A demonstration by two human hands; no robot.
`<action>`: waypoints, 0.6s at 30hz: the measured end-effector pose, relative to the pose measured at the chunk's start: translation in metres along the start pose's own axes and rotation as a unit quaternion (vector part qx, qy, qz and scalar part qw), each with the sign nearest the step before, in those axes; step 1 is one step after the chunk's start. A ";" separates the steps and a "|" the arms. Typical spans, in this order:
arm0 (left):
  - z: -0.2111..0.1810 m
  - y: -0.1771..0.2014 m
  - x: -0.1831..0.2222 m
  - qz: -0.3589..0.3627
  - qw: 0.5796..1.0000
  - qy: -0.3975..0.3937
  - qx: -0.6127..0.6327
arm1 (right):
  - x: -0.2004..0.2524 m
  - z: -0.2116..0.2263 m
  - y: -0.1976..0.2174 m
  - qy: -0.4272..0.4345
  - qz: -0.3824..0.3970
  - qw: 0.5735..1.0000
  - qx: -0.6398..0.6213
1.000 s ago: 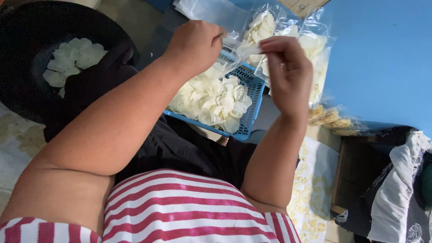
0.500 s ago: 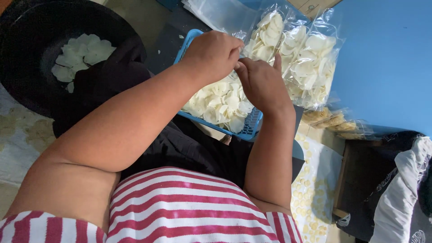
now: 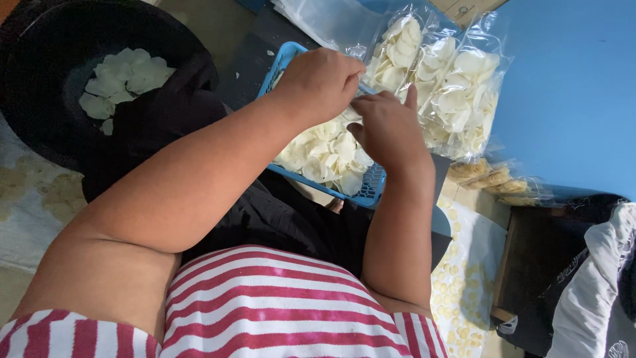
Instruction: Packaging thin white snacks into plastic bags from a blue basket
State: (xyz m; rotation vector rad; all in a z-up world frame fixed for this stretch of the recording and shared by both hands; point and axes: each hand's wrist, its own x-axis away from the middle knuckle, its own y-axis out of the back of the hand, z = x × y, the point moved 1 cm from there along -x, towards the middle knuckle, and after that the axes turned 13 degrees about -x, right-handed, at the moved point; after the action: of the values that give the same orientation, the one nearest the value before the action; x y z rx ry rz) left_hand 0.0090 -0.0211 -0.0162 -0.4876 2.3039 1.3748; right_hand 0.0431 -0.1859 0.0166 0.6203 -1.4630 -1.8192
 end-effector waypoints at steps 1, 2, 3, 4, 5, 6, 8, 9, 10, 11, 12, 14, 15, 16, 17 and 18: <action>-0.001 -0.001 0.000 0.000 1.000 -0.003 -0.007 | -0.002 0.001 -0.004 -0.017 0.016 0.999 0.033; -0.002 -0.001 0.001 0.000 1.000 -0.007 -0.015 | -0.003 0.002 -0.007 -0.033 0.032 0.997 0.067; -0.002 -0.001 0.001 0.000 1.000 -0.006 -0.015 | -0.005 0.001 -0.009 -0.033 0.032 0.997 0.067; -0.003 -0.001 0.001 0.001 1.000 -0.003 -0.017 | -0.006 -0.001 -0.012 -0.038 0.035 0.996 0.075; -0.003 -0.001 0.001 0.001 1.000 0.001 -0.018 | -0.008 -0.002 -0.014 -0.044 0.039 0.995 0.084; -0.003 0.000 0.001 0.002 1.000 0.001 -0.019 | -0.007 -0.001 -0.013 -0.044 0.038 0.995 0.084; -0.001 0.002 0.000 0.000 1.000 0.015 0.000 | -0.005 0.002 -0.009 -0.016 -0.014 0.999 0.034; -0.001 0.002 0.000 0.000 1.000 0.015 -0.001 | -0.006 0.006 -0.008 -0.016 -0.015 0.999 0.034; -0.001 0.001 0.000 0.013 1.000 0.013 -0.008 | -0.007 0.009 -0.008 -0.047 0.023 0.997 0.055; -0.001 0.000 0.001 0.026 0.999 0.011 -0.015 | -0.008 0.012 -0.008 -0.077 0.060 0.992 0.075; -0.002 -0.001 0.001 0.026 0.999 0.012 -0.016 | -0.009 0.009 -0.011 -0.077 0.060 0.992 0.076; -0.003 -0.003 0.002 0.032 0.999 0.005 -0.017 | -0.010 0.003 -0.017 -0.078 0.073 0.992 0.069; -0.002 -0.004 0.002 0.031 0.999 0.004 -0.018 | -0.010 0.001 -0.016 -0.078 0.072 0.992 0.069; -0.002 -0.005 0.002 0.023 1.000 0.004 -0.005 | -0.009 -0.002 -0.016 -0.074 0.056 0.995 0.038; -0.002 -0.006 0.002 0.015 1.000 0.004 0.007 | -0.008 -0.004 -0.015 -0.070 0.041 0.997 0.008; -0.001 -0.005 0.001 0.014 1.000 0.003 0.007 | -0.007 -0.005 -0.010 -0.071 0.039 0.997 0.008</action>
State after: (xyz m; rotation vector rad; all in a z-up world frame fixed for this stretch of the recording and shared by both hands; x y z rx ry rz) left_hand 0.0103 -0.0247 -0.0200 -0.4559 2.3323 1.3709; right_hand 0.0491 -0.1822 0.0050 0.4418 -1.5737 -1.8234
